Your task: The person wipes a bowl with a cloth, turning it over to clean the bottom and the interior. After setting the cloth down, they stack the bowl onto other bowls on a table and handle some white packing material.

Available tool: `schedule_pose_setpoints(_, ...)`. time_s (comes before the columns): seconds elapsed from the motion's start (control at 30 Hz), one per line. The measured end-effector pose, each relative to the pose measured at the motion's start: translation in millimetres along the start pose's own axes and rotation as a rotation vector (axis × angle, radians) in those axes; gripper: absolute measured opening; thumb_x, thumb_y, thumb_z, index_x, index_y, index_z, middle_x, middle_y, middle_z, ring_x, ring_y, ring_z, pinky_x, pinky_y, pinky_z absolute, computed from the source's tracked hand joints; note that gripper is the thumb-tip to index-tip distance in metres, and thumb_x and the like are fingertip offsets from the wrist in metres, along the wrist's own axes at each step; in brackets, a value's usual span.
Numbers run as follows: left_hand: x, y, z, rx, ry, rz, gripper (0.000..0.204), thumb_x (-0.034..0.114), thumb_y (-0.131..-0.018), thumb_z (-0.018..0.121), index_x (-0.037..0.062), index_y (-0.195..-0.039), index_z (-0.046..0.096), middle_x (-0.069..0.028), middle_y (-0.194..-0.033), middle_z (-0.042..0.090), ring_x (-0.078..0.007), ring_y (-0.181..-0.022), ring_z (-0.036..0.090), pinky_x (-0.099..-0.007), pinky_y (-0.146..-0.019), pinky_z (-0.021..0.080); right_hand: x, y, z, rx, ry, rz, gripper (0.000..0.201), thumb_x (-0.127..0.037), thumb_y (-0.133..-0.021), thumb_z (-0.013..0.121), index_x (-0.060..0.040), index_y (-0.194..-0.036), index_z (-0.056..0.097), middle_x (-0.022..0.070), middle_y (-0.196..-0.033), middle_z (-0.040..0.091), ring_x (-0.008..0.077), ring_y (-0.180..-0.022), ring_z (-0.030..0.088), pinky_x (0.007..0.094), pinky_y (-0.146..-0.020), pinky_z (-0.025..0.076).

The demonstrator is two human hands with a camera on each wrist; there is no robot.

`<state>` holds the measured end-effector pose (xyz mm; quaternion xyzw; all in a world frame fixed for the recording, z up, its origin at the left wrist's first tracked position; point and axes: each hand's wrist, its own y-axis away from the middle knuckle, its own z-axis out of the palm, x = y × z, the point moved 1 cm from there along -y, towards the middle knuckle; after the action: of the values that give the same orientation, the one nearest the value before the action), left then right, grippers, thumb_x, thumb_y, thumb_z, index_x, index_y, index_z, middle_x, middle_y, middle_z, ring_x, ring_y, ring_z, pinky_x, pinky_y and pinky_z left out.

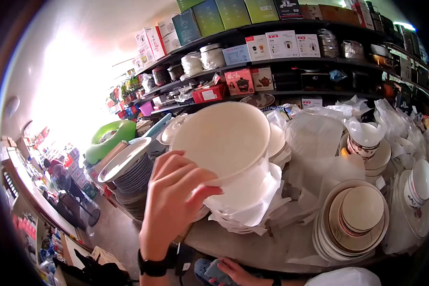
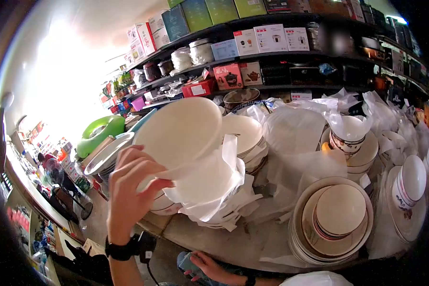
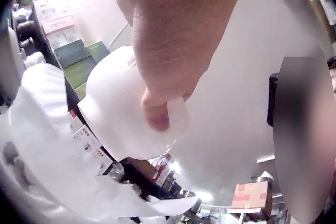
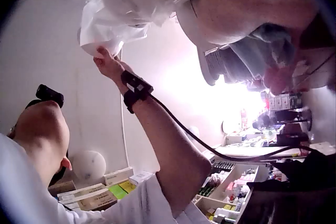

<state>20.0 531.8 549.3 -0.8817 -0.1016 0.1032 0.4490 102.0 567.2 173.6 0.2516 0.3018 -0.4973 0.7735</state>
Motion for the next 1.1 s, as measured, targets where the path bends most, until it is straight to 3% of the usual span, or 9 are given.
schedule_pose_setpoints(0.1,-4,2,27,-0.090,0.021,0.000,0.018,0.016,-0.072,0.081,0.0075,-0.080,0.068,-0.0034,-0.079,0.070,-0.0234,-0.080,0.065,-0.0430,-0.101,0.049,-3,8,1,0.059,0.010,0.031,0.036,-0.036,-0.107,0.049,-0.0058,-0.127,0.047,0.0091,-0.116,0.059,0.0226,-0.097,0.069,0.0383,-0.069,0.061)
schedule_pose_setpoints(0.17,-4,6,34,-0.118,0.019,-0.014,0.018,0.015,-0.071,0.081,0.0080,-0.080,0.068,-0.0027,-0.080,0.070,-0.0226,-0.081,0.066,-0.0435,-0.102,0.049,-2,22,7,0.299,0.492,-0.194,0.056,-0.044,-0.103,0.054,-0.0046,-0.143,0.051,0.0146,-0.143,0.054,0.0210,-0.137,0.045,0.0326,-0.117,0.030)
schedule_pose_setpoints(0.4,-12,26,48,-0.239,0.019,-0.130,0.023,0.019,-0.068,0.086,0.0083,-0.082,0.072,-0.0054,-0.081,0.073,-0.0251,-0.084,0.071,-0.0484,-0.105,0.048,10,15,7,0.314,0.153,-0.088,0.055,-0.041,-0.104,0.054,-0.0022,-0.143,0.051,0.0141,-0.142,0.055,0.0221,-0.134,0.048,0.0329,-0.114,0.035)
schedule_pose_setpoints(0.5,-13,33,53,-0.267,0.058,-0.140,0.022,0.019,-0.069,0.085,0.0081,-0.084,0.072,-0.0057,-0.081,0.073,-0.0253,-0.085,0.072,-0.0488,-0.106,0.047,-6,22,13,0.306,0.233,-0.062,0.053,-0.039,-0.105,0.053,-0.0021,-0.143,0.051,0.0154,-0.145,0.052,0.0231,-0.137,0.045,0.0336,-0.116,0.032)
schedule_pose_setpoints(0.57,-10,35,54,-0.290,0.099,-0.117,0.021,0.019,-0.073,0.083,0.0087,-0.088,0.071,-0.0068,-0.083,0.073,-0.0258,-0.085,0.072,-0.0498,-0.107,0.047,-18,31,18,0.255,0.630,-0.124,0.052,-0.038,-0.105,0.052,-0.0028,-0.144,0.050,0.0163,-0.149,0.047,0.0247,-0.140,0.041,0.0348,-0.119,0.028)
schedule_pose_setpoints(0.7,-4,42,56,-0.344,0.154,-0.127,0.019,0.016,-0.085,0.075,0.0065,-0.099,0.068,-0.0095,-0.089,0.071,-0.0280,-0.089,0.069,-0.0478,-0.104,0.048,-14,28,20,0.257,0.527,-0.108,0.051,-0.037,-0.105,0.053,-0.0028,-0.143,0.051,0.0173,-0.149,0.045,0.0260,-0.141,0.039,0.0355,-0.120,0.025)
schedule_pose_setpoints(0.77,-4,48,57,-0.362,0.199,-0.113,0.017,0.016,-0.087,0.073,0.0051,-0.099,0.067,-0.0102,-0.092,0.069,-0.0284,-0.093,0.067,-0.0462,-0.102,0.047,3,20,9,0.206,0.740,-0.214,0.052,-0.037,-0.104,0.053,-0.0027,-0.143,0.051,0.0176,-0.146,0.048,0.0258,-0.141,0.040,0.0351,-0.120,0.025)
schedule_pose_setpoints(0.93,2,50,52,-0.495,0.246,-0.127,0.018,0.009,-0.089,0.068,0.0037,-0.106,0.063,-0.0116,-0.094,0.065,-0.0294,-0.095,0.061,-0.0390,-0.095,0.044,14,11,2,0.237,0.531,-0.081,0.052,-0.037,-0.105,0.052,-0.0027,-0.143,0.050,0.0176,-0.148,0.045,0.0261,-0.142,0.037,0.0355,-0.121,0.023)
schedule_pose_setpoints(1.1,4,51,55,-0.486,0.236,-0.091,0.021,0.005,-0.088,0.066,0.0059,-0.109,0.060,-0.0073,-0.095,0.066,-0.0257,-0.094,0.061,-0.0377,-0.091,0.043,11,18,10,0.242,0.495,-0.034,0.053,-0.037,-0.105,0.052,-0.0023,-0.145,0.048,0.0177,-0.150,0.043,0.0263,-0.144,0.035,0.0357,-0.121,0.023)
